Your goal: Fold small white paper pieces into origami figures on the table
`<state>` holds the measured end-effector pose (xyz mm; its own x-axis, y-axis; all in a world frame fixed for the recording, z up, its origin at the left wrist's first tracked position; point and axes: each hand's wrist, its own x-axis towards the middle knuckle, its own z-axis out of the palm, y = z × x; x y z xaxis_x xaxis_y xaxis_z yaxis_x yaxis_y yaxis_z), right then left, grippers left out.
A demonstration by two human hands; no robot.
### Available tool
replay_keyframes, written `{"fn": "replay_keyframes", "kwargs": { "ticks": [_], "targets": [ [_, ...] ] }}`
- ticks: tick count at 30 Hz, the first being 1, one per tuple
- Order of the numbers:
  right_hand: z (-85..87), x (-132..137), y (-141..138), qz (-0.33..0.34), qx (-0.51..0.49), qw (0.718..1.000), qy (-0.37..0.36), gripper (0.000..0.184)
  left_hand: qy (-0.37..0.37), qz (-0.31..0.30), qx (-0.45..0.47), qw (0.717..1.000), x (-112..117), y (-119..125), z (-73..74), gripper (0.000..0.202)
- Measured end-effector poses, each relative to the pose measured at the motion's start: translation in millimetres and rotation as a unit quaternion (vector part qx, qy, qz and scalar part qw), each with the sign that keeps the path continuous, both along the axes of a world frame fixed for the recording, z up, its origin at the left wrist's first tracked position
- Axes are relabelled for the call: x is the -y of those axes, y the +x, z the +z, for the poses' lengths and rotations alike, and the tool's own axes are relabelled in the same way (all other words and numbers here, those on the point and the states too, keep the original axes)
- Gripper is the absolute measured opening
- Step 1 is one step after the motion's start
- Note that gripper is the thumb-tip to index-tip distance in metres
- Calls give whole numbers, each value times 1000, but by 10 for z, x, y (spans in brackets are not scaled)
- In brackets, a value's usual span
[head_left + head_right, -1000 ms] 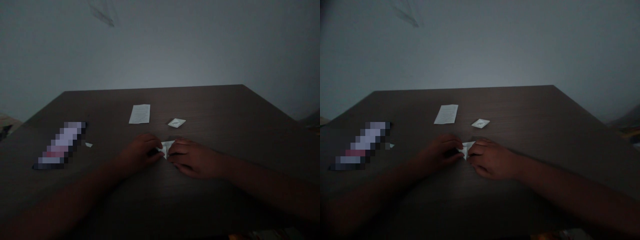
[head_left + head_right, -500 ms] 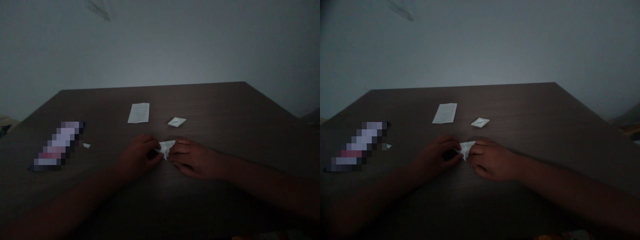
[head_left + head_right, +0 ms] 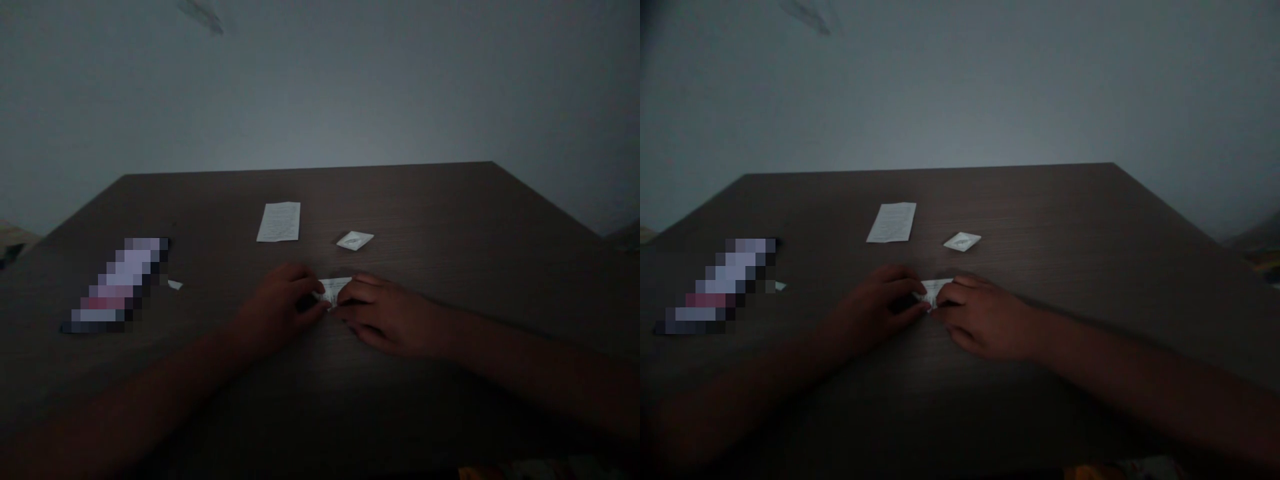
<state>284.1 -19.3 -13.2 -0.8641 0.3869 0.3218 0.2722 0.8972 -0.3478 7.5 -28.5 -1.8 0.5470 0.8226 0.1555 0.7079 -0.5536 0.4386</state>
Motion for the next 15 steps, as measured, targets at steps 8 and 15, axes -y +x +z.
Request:
{"fn": "replay_keyframes", "kwargs": {
  "ticks": [8, 15],
  "targets": [
    [-59, -42, 21, 4, -44, 998, -39, 29, -7, 8, 8, 1000, -19, 0, -57, 11],
    [13, -1, 22, 8, 19, 1000, -5, 22, -15, 6, 3, 1000, -8, 23, -16, 9]
  ]
}}
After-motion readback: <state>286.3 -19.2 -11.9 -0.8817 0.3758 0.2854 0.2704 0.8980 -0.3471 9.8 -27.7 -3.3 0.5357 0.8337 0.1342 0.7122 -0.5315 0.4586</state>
